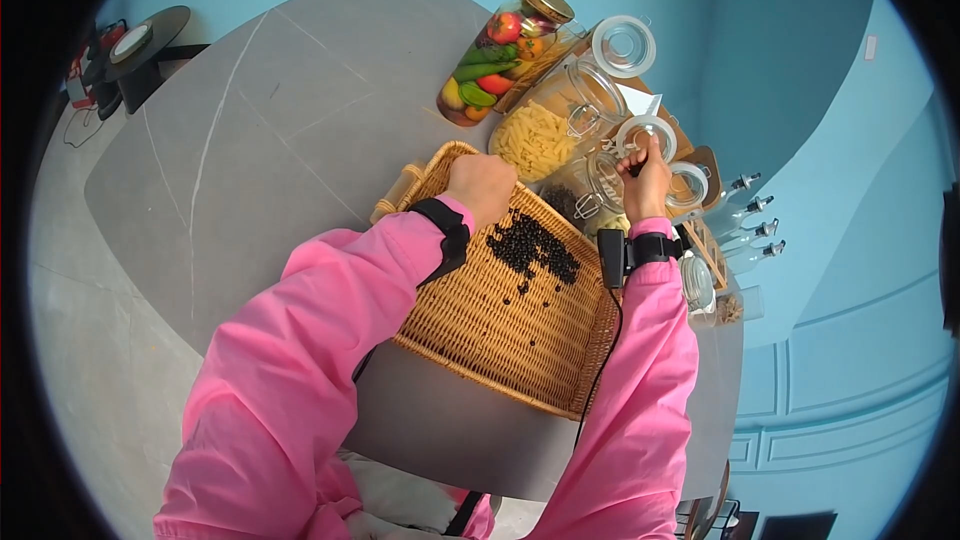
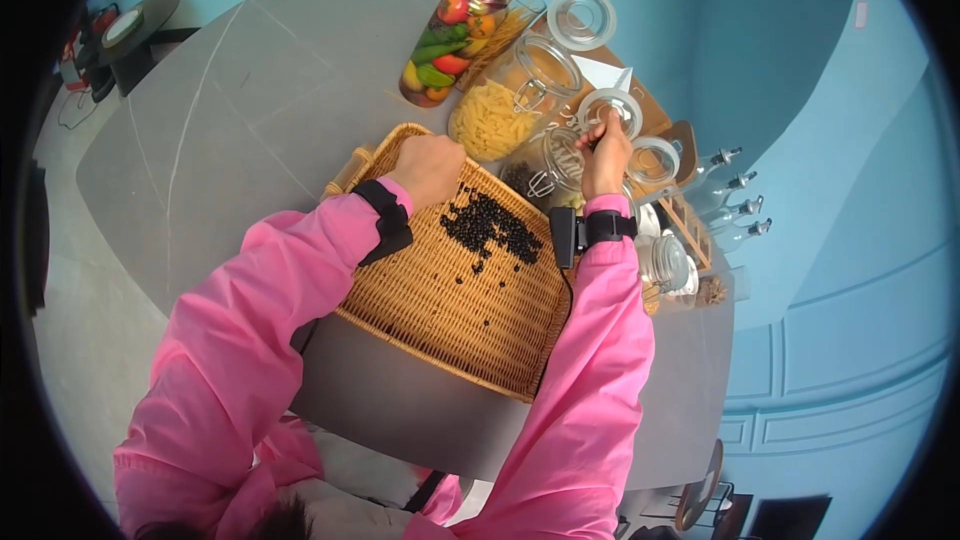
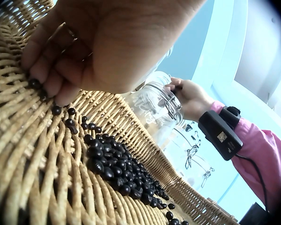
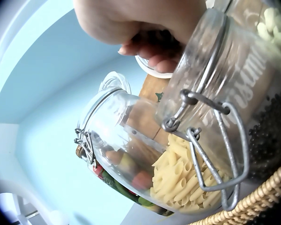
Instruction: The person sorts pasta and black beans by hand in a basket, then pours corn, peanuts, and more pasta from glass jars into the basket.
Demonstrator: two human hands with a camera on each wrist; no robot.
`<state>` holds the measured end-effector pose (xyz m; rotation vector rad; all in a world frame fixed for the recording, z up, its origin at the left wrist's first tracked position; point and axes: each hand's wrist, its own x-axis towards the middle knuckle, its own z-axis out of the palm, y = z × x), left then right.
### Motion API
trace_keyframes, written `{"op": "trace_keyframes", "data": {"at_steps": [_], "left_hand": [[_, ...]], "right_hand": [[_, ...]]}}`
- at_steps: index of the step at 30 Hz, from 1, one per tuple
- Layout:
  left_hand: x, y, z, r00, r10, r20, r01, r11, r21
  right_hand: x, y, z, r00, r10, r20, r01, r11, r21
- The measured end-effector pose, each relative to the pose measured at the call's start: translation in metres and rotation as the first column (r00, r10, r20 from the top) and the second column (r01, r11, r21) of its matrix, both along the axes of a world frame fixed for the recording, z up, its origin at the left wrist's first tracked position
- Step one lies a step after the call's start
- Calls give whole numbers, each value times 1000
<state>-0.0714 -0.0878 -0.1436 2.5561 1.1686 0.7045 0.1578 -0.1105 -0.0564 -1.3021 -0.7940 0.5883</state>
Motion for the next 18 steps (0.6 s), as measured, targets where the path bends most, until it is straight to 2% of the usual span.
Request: {"op": "trace_keyframes", "data": {"at_steps": [9,11,12,14,15,17,18], "left_hand": [[-1,1,1,1000,-13,4,13,1000,-17],[-2,1,2,1000,-12,11,13,1000,-13],[-2,0,3,1000,-13,11,13,1000,-12],[-2,0,5,998,10,-65,-11,1000,-18],[-1,0,5,998,9,-64,-10,1000,-18],[-2,0,4,998,7,-62,-8,1000,-19],[-2,0,4,998,6,-62,-7,1000,-19]], "right_hand": [[2,-12,7,996,88,23,-84,987,-139],[1,-14,10,980,124,156,-83,965,-247],[0,-14,9,980,123,156,-82,966,-246],[-1,-14,7,923,161,349,-35,940,-340],[-1,-14,7,923,160,350,-34,940,-340],[-6,-14,7,769,232,595,75,892,-445],[-10,-16,9,770,231,595,76,892,-445]]}}
